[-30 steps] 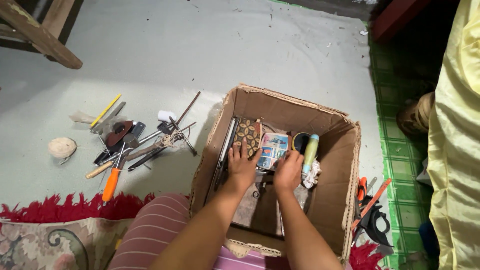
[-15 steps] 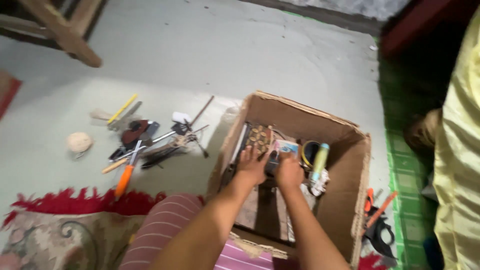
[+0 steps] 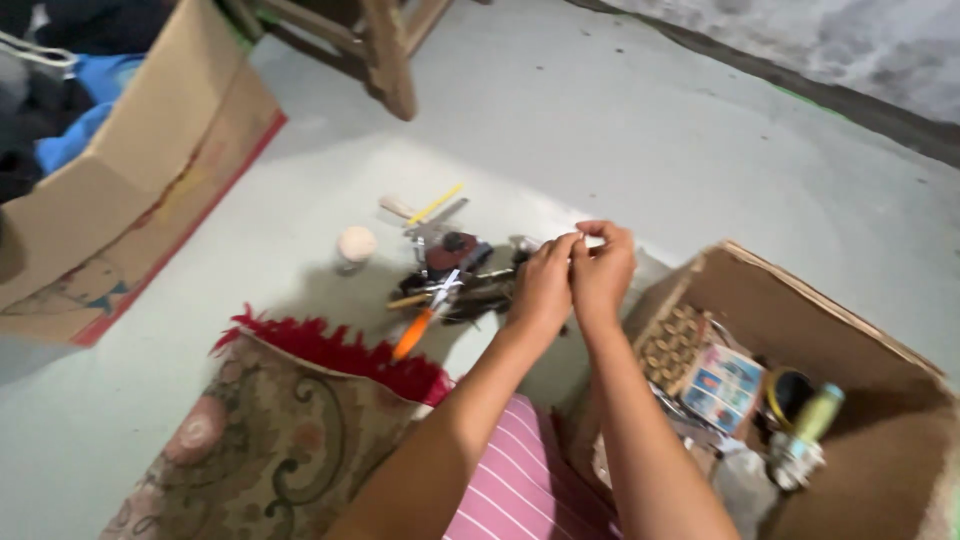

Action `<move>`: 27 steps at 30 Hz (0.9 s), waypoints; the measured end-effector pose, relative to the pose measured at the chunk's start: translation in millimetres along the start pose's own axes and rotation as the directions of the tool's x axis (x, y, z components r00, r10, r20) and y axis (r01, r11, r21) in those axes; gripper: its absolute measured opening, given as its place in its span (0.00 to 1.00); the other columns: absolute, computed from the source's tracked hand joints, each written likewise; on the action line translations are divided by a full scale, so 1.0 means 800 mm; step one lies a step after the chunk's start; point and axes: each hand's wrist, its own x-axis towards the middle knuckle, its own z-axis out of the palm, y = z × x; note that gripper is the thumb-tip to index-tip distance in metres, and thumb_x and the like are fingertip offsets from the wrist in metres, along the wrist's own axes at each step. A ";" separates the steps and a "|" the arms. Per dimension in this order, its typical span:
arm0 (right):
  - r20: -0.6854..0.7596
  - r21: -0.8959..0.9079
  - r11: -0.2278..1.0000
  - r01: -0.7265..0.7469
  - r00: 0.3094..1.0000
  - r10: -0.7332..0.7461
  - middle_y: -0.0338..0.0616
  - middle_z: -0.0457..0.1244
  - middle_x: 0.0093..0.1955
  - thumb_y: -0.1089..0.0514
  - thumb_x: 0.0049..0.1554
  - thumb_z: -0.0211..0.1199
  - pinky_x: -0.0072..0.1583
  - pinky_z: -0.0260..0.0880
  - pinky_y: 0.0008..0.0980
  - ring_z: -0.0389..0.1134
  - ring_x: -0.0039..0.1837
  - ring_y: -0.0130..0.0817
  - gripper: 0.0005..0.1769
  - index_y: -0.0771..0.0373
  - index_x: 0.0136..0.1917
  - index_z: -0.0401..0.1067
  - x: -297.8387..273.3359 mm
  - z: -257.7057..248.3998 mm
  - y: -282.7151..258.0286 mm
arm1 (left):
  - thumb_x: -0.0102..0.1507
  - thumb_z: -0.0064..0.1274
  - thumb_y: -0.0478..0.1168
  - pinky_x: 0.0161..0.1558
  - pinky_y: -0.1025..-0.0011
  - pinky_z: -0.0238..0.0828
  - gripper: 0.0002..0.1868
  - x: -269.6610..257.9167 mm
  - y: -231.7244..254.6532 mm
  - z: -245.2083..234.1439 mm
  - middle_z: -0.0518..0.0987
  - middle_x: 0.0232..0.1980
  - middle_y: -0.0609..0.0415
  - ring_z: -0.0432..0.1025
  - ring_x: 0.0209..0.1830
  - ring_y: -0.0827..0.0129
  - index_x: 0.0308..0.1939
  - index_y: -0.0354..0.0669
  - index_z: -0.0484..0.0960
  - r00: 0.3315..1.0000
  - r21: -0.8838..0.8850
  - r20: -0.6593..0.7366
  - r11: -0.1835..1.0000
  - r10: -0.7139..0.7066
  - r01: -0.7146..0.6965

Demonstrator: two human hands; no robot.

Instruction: The person sits on the floor and organizes various small items into a cardboard box. They handle grinding discs, metal rods, a small box, a spool of thread, and other miscellaneous objects, placing them one by one into the box.

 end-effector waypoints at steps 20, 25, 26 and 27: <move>0.522 0.235 0.671 -0.703 0.674 0.523 0.36 0.68 0.50 0.65 0.61 0.54 0.43 0.68 0.26 0.66 0.43 0.25 0.13 0.63 0.58 0.73 -0.055 0.126 0.085 | 0.61 0.55 0.34 0.67 0.55 0.58 0.26 -0.047 -0.192 -0.103 0.72 0.69 0.48 0.66 0.68 0.55 0.64 0.33 0.75 0.981 0.423 0.026 0.891 -0.191 0.162; 0.612 0.312 0.515 -0.798 0.584 0.534 0.35 0.69 0.45 0.63 0.59 0.58 0.46 0.71 0.30 0.68 0.44 0.25 0.11 0.57 0.56 0.73 -0.040 0.073 0.036 | 0.67 0.49 0.33 0.45 0.67 0.64 0.18 -0.044 -0.134 -0.104 0.78 0.43 0.52 0.67 0.42 0.65 0.58 0.34 0.86 0.824 -0.442 -0.027 0.746 -0.566 0.498; 0.631 0.348 0.494 -0.797 0.589 0.505 0.37 0.69 0.43 0.61 0.61 0.61 0.44 0.68 0.31 0.67 0.42 0.27 0.08 0.60 0.54 0.74 -0.036 0.057 0.031 | 0.68 0.48 0.33 0.38 0.67 0.60 0.18 -0.043 -0.126 -0.105 0.77 0.35 0.54 0.63 0.35 0.68 0.58 0.35 0.88 0.754 -0.577 0.096 0.581 -0.650 0.575; 0.649 0.383 0.471 -0.794 0.595 0.474 0.39 0.69 0.41 0.58 0.62 0.63 0.43 0.66 0.31 0.66 0.40 0.28 0.07 0.62 0.52 0.75 -0.033 0.041 0.027 | 0.68 0.48 0.32 0.41 0.70 0.63 0.18 -0.042 -0.119 -0.106 0.76 0.36 0.56 0.65 0.36 0.71 0.57 0.34 0.88 0.805 -0.653 0.118 0.565 -0.581 0.503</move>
